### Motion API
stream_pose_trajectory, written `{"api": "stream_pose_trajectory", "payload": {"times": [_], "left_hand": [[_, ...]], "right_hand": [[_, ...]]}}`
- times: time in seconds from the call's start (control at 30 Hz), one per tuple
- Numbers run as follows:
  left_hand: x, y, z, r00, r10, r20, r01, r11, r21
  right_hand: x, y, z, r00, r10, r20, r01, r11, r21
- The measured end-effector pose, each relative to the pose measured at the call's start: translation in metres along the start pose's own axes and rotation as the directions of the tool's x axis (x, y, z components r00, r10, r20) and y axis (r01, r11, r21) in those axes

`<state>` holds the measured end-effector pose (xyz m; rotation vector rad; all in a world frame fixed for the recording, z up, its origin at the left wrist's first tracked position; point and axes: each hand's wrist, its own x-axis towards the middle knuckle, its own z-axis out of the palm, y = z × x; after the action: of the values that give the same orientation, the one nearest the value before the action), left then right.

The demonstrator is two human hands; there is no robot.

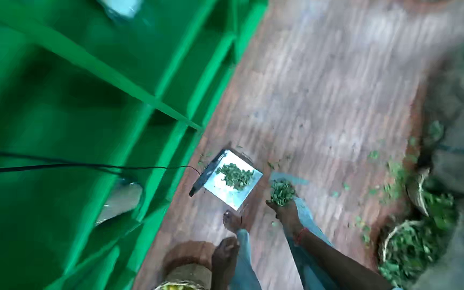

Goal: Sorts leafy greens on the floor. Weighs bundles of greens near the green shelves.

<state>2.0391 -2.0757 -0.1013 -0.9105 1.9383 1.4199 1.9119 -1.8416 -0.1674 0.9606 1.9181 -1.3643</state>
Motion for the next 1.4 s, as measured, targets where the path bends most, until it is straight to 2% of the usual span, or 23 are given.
{"api": "stream_pose_trajectory", "payload": {"times": [0.03, 0.1, 0.2, 0.27, 0.37, 0.47, 0.53, 0.6, 0.7, 0.83, 0.97, 1.07, 1.13, 1.23, 1.3, 1.37, 1.4], "left_hand": [[0.041, -0.025, -0.006, 0.999, 0.019, 0.04, -0.024, 0.993, 0.116], [0.129, -0.062, -0.01, 0.996, 0.014, 0.093, -0.035, 0.973, 0.229], [0.242, -0.1, -0.006, 0.986, -0.084, 0.142, 0.052, 0.976, 0.213], [0.305, -0.11, 0.004, 0.99, -0.062, 0.127, 0.028, 0.967, 0.254], [0.361, -0.109, 0.023, 0.991, 0.02, 0.134, -0.057, 0.959, 0.277], [0.396, -0.102, 0.04, 0.992, -0.053, 0.118, 0.034, 0.988, 0.152], [0.407, -0.093, 0.048, 0.988, -0.127, 0.084, 0.117, 0.986, 0.115], [0.414, -0.088, 0.054, 0.987, -0.148, 0.07, 0.135, 0.977, 0.164], [0.422, -0.088, 0.057, 0.994, -0.03, 0.107, -0.011, 0.93, 0.366], [0.424, -0.087, 0.061, 0.974, 0.083, 0.209, -0.196, 0.774, 0.602], [0.418, -0.088, 0.067, 0.974, 0.097, 0.203, -0.207, 0.739, 0.641], [0.421, -0.094, 0.07, 0.961, 0.093, 0.261, -0.23, 0.792, 0.566], [0.419, -0.093, 0.069, 0.942, 0.055, 0.332, -0.214, 0.859, 0.465], [0.406, -0.079, 0.06, 0.922, -0.075, 0.381, -0.05, 0.95, 0.308], [0.385, -0.065, 0.052, 0.913, -0.121, 0.39, 0.025, 0.97, 0.241], [0.36, -0.059, 0.041, 0.91, -0.127, 0.394, 0.064, 0.983, 0.17], [0.346, -0.056, 0.035, 0.912, -0.13, 0.39, 0.081, 0.987, 0.139]], "right_hand": [[0.011, 0.028, 0.024, 0.997, 0.063, -0.054, -0.059, 0.996, 0.073], [0.041, 0.071, 0.073, 0.979, 0.151, -0.135, -0.122, 0.972, 0.2], [0.088, 0.115, 0.144, 0.948, 0.237, -0.211, -0.156, 0.927, 0.342], [0.119, 0.136, 0.179, 0.94, 0.253, -0.228, -0.167, 0.925, 0.34], [0.143, 0.176, 0.226, 0.954, 0.247, -0.169, -0.195, 0.941, 0.278], [0.157, 0.167, 0.244, 0.961, 0.246, -0.122, -0.199, 0.93, 0.308], [0.169, 0.151, 0.247, 0.957, 0.238, -0.165, -0.181, 0.936, 0.301], [0.194, 0.141, 0.252, 0.937, 0.241, -0.252, -0.182, 0.954, 0.236], [0.221, 0.132, 0.257, 0.936, 0.254, -0.244, -0.241, 0.967, 0.085], [0.218, 0.136, 0.25, 0.982, 0.155, -0.112, -0.173, 0.969, -0.178], [0.196, 0.15, 0.25, 0.974, 0.132, -0.183, -0.144, 0.988, -0.057], [0.213, 0.128, 0.242, 0.965, 0.232, -0.122, -0.244, 0.965, -0.095], [0.207, 0.127, 0.24, 0.984, 0.175, -0.045, -0.177, 0.983, -0.049], [0.184, 0.149, 0.239, 0.997, 0.034, 0.067, -0.042, 0.992, 0.118], [0.171, 0.146, 0.224, 0.985, -0.003, 0.173, -0.036, 0.974, 0.222], [0.156, 0.136, 0.208, 0.965, 0.016, 0.262, -0.08, 0.969, 0.234], [0.148, 0.126, 0.198, 0.959, -0.012, 0.285, -0.05, 0.977, 0.21]]}}
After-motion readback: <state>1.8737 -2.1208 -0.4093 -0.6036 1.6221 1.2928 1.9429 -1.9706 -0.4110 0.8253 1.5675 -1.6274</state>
